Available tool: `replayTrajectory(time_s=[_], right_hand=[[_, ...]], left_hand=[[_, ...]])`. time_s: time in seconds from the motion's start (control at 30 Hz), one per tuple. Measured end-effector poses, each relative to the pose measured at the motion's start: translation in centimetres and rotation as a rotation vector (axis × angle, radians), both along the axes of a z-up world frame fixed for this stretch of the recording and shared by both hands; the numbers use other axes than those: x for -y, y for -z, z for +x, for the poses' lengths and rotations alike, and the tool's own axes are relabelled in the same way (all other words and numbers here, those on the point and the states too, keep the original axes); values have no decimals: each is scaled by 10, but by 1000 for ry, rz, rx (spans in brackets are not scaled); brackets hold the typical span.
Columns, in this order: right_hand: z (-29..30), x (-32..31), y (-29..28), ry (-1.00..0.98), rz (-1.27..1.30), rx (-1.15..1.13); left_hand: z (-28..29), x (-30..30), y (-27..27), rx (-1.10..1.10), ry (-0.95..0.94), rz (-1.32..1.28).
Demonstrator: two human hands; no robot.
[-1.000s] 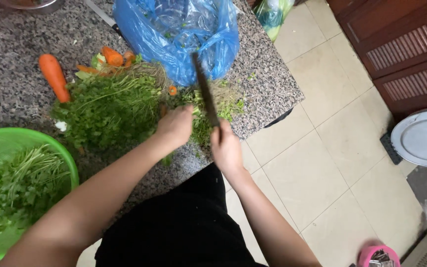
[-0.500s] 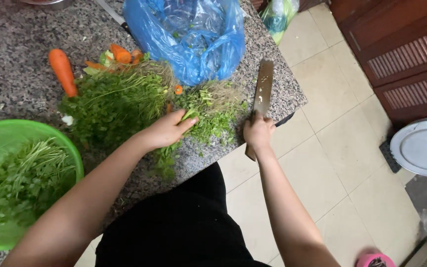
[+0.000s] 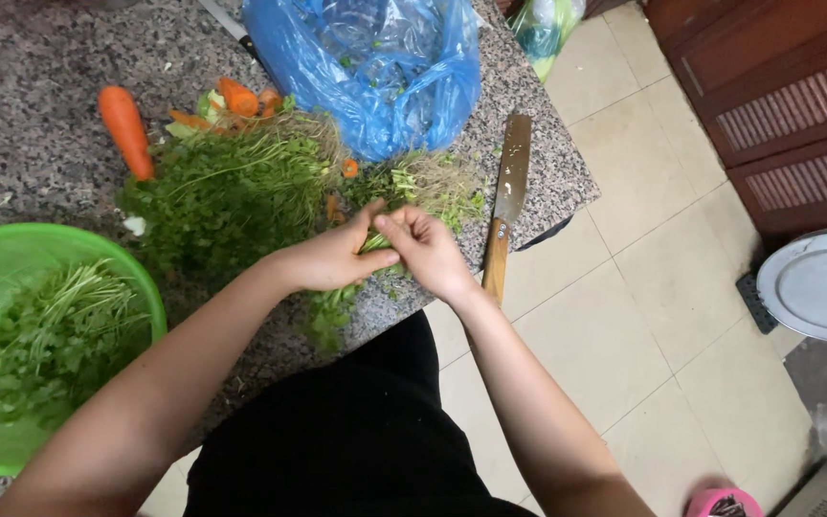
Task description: Cleaning and trimming the roots of cilantro on a kitchen countertop.
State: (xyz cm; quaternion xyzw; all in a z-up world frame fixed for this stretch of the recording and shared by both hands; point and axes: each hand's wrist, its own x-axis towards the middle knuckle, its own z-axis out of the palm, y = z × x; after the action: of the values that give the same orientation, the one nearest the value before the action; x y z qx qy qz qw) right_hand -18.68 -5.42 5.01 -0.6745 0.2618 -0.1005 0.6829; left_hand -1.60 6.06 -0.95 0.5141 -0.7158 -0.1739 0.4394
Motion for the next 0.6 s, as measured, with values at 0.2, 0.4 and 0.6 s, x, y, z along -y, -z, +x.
replayTrajectory(time_s=[0.2,0.4,0.6], right_hand=[[5,7,-14,203,58,-43],[7,10,-8,245,-17,-64],[8,21,-33,215,-284,-78]], left_hand=[[11,-7,-78,-585,-26,935],[11,-6,-68,-537,-1,1001],[15,-4,-44,-382,-91,935]])
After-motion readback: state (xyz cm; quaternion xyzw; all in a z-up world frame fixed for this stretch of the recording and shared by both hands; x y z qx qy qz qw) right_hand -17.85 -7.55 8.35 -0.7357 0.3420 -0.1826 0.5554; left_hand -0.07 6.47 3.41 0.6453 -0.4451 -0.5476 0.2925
